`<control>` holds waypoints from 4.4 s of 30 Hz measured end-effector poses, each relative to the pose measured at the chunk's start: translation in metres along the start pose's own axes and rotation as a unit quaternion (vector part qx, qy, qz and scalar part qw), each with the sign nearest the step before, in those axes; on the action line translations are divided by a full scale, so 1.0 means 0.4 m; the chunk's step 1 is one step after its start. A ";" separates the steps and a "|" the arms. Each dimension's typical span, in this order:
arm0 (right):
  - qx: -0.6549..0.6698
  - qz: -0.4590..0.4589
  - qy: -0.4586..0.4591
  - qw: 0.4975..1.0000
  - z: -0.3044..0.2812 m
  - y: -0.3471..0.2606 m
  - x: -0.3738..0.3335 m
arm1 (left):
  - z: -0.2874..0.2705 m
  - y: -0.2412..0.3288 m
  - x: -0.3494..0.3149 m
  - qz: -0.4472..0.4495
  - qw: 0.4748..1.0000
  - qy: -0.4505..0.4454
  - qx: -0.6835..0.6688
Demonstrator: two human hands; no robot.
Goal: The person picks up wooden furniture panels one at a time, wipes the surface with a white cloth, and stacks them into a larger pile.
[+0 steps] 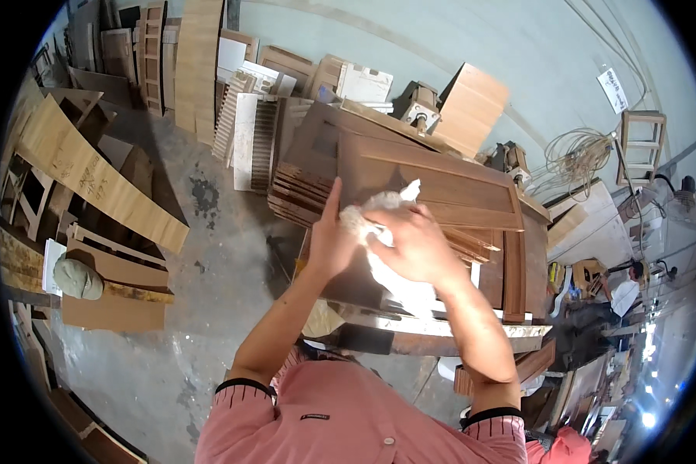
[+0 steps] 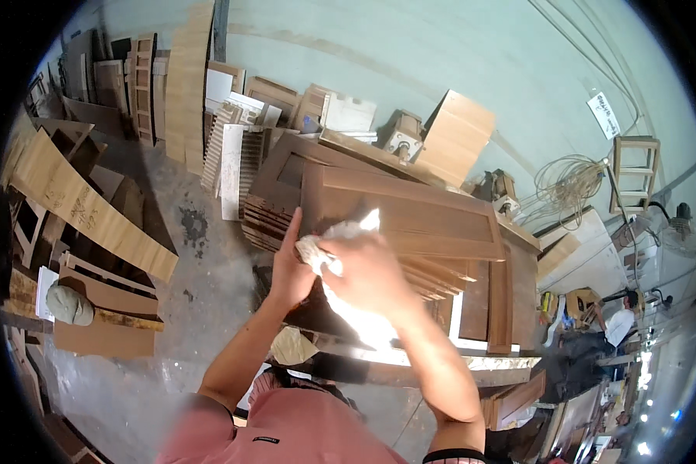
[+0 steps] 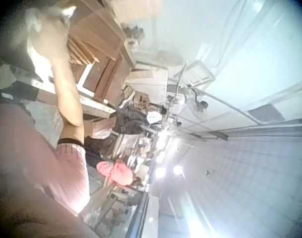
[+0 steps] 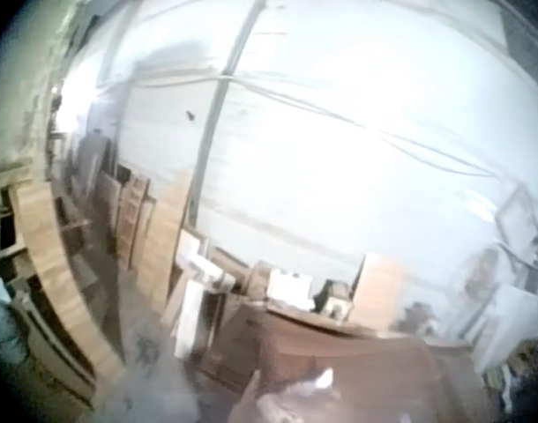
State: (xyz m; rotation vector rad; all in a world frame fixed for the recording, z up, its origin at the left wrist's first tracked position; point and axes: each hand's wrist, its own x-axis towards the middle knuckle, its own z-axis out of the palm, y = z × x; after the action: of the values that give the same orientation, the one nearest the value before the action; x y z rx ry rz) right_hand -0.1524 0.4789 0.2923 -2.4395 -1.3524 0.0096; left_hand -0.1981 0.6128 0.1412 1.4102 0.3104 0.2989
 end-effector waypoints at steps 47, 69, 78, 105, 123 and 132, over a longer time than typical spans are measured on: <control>0.148 0.154 0.153 0.965 -0.190 0.002 -0.113 | -0.031 0.068 -0.012 0.314 0.901 0.053 0.295; -0.037 0.222 -0.006 0.974 0.166 0.140 0.529 | -0.166 0.096 0.224 0.084 0.947 0.160 0.267; 0.311 0.084 -0.072 0.944 -0.026 -0.042 0.234 | -0.210 0.017 0.244 0.163 0.945 0.133 0.251; 0.080 0.355 0.525 0.769 -0.123 0.876 -0.643 | 0.210 0.097 0.002 0.018 0.999 0.031 0.019; 0.374 0.383 0.209 0.819 -0.218 0.898 -0.419 | 0.010 0.361 0.113 -0.001 0.996 0.005 0.094; 0.157 0.423 0.207 0.868 -0.082 0.734 -0.424 | -0.173 0.226 0.363 0.057 0.888 0.010 0.456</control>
State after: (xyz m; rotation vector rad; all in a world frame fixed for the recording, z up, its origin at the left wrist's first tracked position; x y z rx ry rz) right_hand 0.0018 0.1877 0.2062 -2.3508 -0.0346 -0.0661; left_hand -0.0925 0.7438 0.2166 2.3658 0.4107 0.2722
